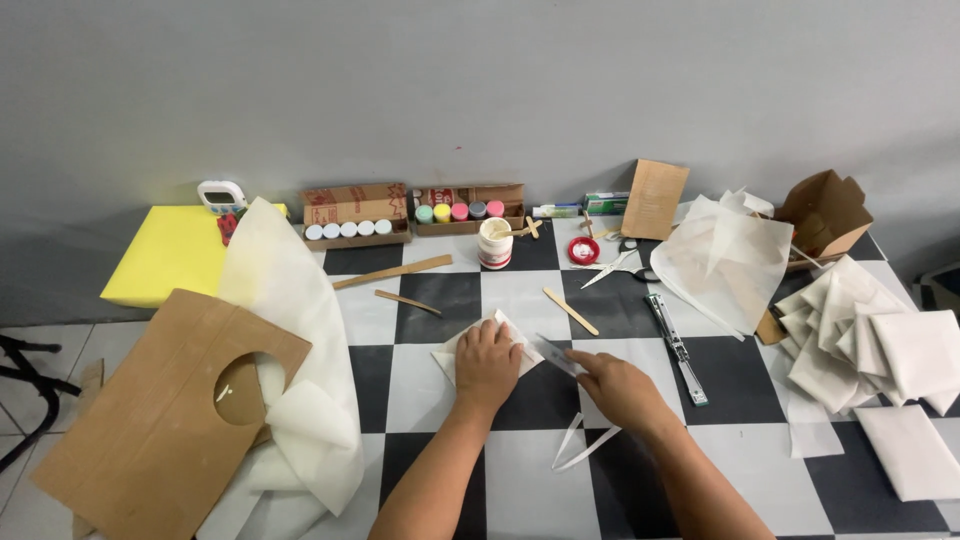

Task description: Assembling small components of an art frame by folding material and applying adhesive with a wooden stick.

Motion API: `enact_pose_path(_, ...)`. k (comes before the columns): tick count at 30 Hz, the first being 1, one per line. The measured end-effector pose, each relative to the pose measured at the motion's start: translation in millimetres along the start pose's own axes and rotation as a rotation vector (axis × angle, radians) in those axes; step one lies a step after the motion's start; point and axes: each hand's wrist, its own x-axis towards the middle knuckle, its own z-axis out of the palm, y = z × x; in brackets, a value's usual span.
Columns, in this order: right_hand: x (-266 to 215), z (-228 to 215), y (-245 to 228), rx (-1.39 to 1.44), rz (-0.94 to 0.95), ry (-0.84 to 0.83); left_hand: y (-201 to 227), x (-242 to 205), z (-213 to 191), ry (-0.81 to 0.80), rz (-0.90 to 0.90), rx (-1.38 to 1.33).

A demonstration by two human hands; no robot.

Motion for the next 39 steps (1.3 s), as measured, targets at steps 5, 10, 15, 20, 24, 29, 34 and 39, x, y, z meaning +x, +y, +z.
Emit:
enact_pose_path(5,26.9,0.0,-18.0,-0.039,-0.029,0.033,1.3,-3.1,-15.9,0.012,-0.013,-0.055)
enact_pose_path(10,50.1,7.1,-33.8,-0.075,-0.092,-0.010,-1.9,-2.5,-7.5,0.064,-0.017,-0.074)
enact_pose_path(15,55.3,4.5,-47.8,-0.196,-0.120,-0.091,-5.0,-3.2,2.7,0.092,-0.017,-0.084)
enact_pose_path(20,62.9,1.6,-53.3,-0.435,-0.176,-0.129,-2.5,-2.8,-5.7,0.065,-0.052,-0.132)
enact_pose_path(24,66.2,4.2,-55.9,-0.575,-0.200,-0.122,-28.3,0.2,22.7,0.060,-0.190,-0.495)
enact_pose_path(29,64.6,16.9,-55.4,-0.597,-0.192,-0.100,-42.8,11.6,-23.2,0.179,-0.655,-1.536)
enact_pose_path(34,68.8,25.6,-52.4,-0.619,-0.197,-0.031,-66.1,-2.1,-54.7,0.271,-0.720,-1.557)
enact_pose_path(39,63.8,23.5,-58.5,-0.652,-0.214,-0.021,-96.4,-44.2,-40.0,-0.089,-0.689,-0.193)
